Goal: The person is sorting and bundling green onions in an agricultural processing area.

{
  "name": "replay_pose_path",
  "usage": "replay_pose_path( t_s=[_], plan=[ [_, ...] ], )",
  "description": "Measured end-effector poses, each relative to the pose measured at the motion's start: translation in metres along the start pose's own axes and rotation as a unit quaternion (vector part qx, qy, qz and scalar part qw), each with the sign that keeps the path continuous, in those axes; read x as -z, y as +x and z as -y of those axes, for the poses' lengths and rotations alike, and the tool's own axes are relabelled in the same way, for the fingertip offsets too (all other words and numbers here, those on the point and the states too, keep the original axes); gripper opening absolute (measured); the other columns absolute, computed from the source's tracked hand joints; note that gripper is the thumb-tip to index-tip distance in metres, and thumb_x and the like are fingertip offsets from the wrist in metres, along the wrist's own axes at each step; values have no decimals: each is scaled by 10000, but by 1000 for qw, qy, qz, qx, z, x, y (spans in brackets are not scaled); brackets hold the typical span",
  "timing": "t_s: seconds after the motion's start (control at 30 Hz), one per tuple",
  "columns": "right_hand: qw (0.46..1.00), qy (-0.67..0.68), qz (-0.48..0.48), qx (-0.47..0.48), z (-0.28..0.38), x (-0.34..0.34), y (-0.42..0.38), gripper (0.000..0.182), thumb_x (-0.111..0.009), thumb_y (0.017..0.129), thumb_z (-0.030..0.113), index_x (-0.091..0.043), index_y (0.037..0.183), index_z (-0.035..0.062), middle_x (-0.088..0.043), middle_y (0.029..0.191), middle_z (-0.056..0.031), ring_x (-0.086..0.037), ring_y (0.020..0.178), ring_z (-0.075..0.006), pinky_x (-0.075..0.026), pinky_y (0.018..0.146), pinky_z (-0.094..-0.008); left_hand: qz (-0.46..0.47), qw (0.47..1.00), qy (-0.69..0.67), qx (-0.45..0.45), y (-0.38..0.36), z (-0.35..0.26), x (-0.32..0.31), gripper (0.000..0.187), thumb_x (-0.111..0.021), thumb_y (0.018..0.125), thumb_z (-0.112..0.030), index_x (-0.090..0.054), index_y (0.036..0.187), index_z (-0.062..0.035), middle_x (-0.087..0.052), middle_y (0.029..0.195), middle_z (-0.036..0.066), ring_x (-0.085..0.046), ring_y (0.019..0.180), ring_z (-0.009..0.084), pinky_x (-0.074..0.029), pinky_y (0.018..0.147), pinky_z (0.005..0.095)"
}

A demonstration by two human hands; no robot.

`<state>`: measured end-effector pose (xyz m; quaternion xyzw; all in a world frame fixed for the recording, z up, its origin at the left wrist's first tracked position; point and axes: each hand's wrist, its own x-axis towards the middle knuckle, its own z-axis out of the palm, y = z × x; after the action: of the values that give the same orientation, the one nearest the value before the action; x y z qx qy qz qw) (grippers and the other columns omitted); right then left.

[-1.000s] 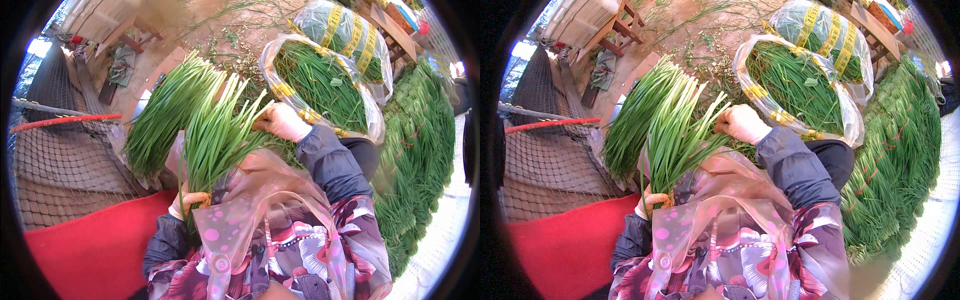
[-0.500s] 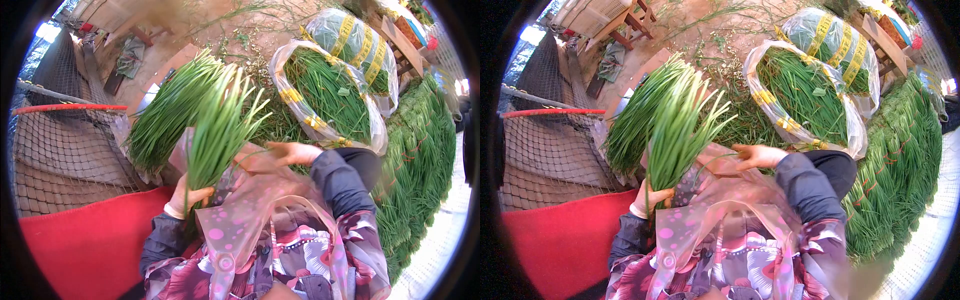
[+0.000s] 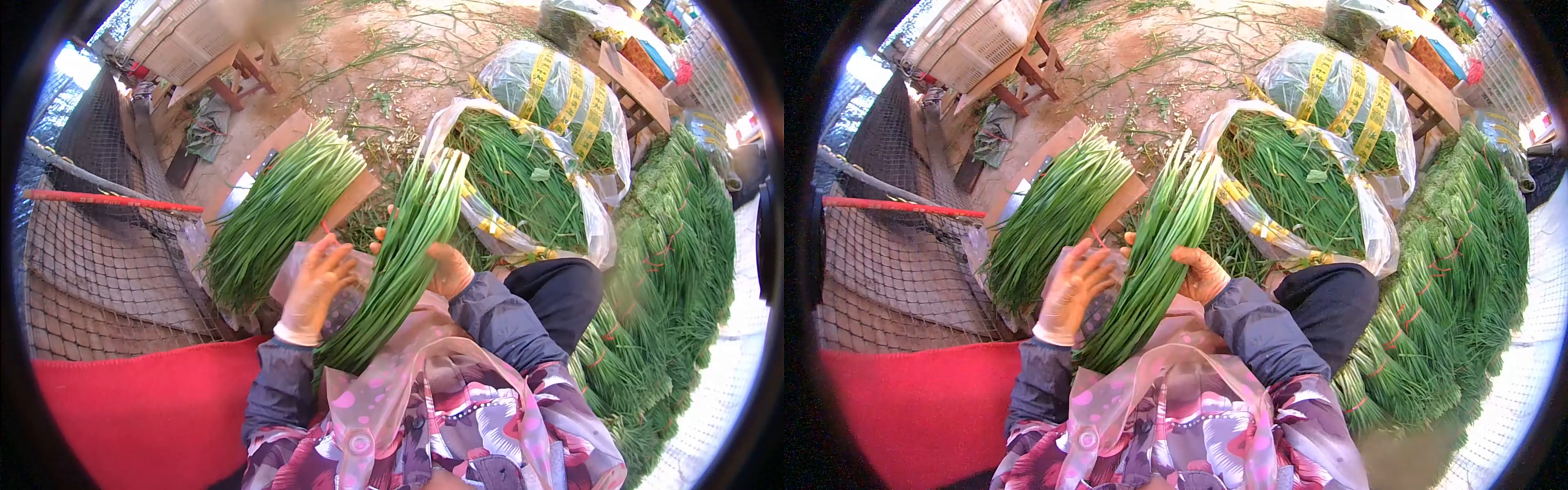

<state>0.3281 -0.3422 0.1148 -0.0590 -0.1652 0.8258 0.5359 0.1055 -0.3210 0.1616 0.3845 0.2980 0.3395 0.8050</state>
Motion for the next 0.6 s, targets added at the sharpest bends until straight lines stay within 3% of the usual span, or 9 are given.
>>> replay_pose_path(
  t_s=[0.03, 0.07, 0.13, 0.2, 0.27, 0.33, 0.37, 0.53, 0.6],
  plan=[
    [1000, 15, -3, -6, 0, -4, 2, 843, -737, 732, 225, -308, 1447, 103, -400, 1438, -131, -407, 1310, -325, -335, 1098, -479, 26, 997, -6, 75, -2, -2, -31, 655, -649, 792, -39, -381, 1388, -74, -505, 1330, 148, -447, 1273, 232, -371, 1053, 361],
    [999, 28, -7, -14, -1, -8, 2, 826, -732, 713, 174, -336, 1431, 70, -406, 1433, -135, -415, 1307, -319, -328, 1106, -467, 126, 962, 149, 191, -4, 23, -43, 686, -655, 755, 37, -389, 1381, -55, -510, 1323, 120, -472, 1237, 209, -384, 1026, 329],
    [999, 33, -4, -10, -1, 2, 0, 784, -744, 714, 183, -388, 1393, 20, -442, 1410, -126, -466, 1263, -294, -346, 1088, -426, 123, 971, 65, 196, -2, 38, -37, 650, -678, 736, 50, -446, 1337, -35, -536, 1290, 88, -523, 1160, 189, -436, 946, 312],
    [969, -205, -121, -66, 9, 37, -15, 809, -723, 770, 236, -314, 1435, 27, -465, 1392, -126, -508, 1210, -268, -388, 1030, -422, 68, 956, 66, 278, 0, 42, -34, 561, -672, 748, 55, -516, 1278, -39, -591, 1205, 56, -580, 1033, 160, -472, 873, 292],
    [888, -331, -304, 101, 54, 4, -18, 838, -695, 823, 291, -225, 1468, 35, -497, 1358, -135, -541, 1155, -240, -433, 956, -421, -21, 983, 77, 167, -1, 50, -22, 471, -623, 774, 71, -560, 1223, -58, -649, 1060, 30, -613, 871, 134, -487, 762, 267],
    [851, -366, -355, 130, 65, -3, -21, 874, -668, 854, 348, -146, 1489, 51, -514, 1338, -146, -547, 1149, -229, -464, 906, -423, -22, 979, 127, 155, 0, 45, -20, 478, -613, 768, 77, -563, 1219, -73, -619, 1051, -16, -569, 842, 80, -461, 676, 228],
    [841, -378, -359, 142, 68, -16, -10, 821, -717, 825, 281, -250, 1461, 53, -587, 1217, -100, -548, 1114, -180, -477, 851, -311, -25, 979, 124, 162, -2, 50, -20, 478, -613, 768, 77, -563, 1219, -73, -619, 1051, -16, -569, 842, 80, -461, 676, 228],
    [879, -384, -281, 21, 45, -2, 9, 557, -691, 846, 177, -435, 1316, 21, -604, 1161, -64, -593, 1035, -165, -505, 824, -315, 0, 992, 100, 79, -1, 57, -28, 555, -643, 777, 80, -493, 1288, -79, -587, 1132, -3, -588, 947, 97, -487, 788, 245],
    [937, -237, -252, 42, 32, 10, 7, 511, -659, 864, 131, -438, 1310, 16, -614, 1145, -55, -615, 999, -170, -510, 851, -329, 14, 989, 57, 134, -8, 44, -26, 634, -683, 749, 59, -455, 1325, -76, -581, 1166, 19, -591, 990, 134, -475, 881, 283]
  ],
)
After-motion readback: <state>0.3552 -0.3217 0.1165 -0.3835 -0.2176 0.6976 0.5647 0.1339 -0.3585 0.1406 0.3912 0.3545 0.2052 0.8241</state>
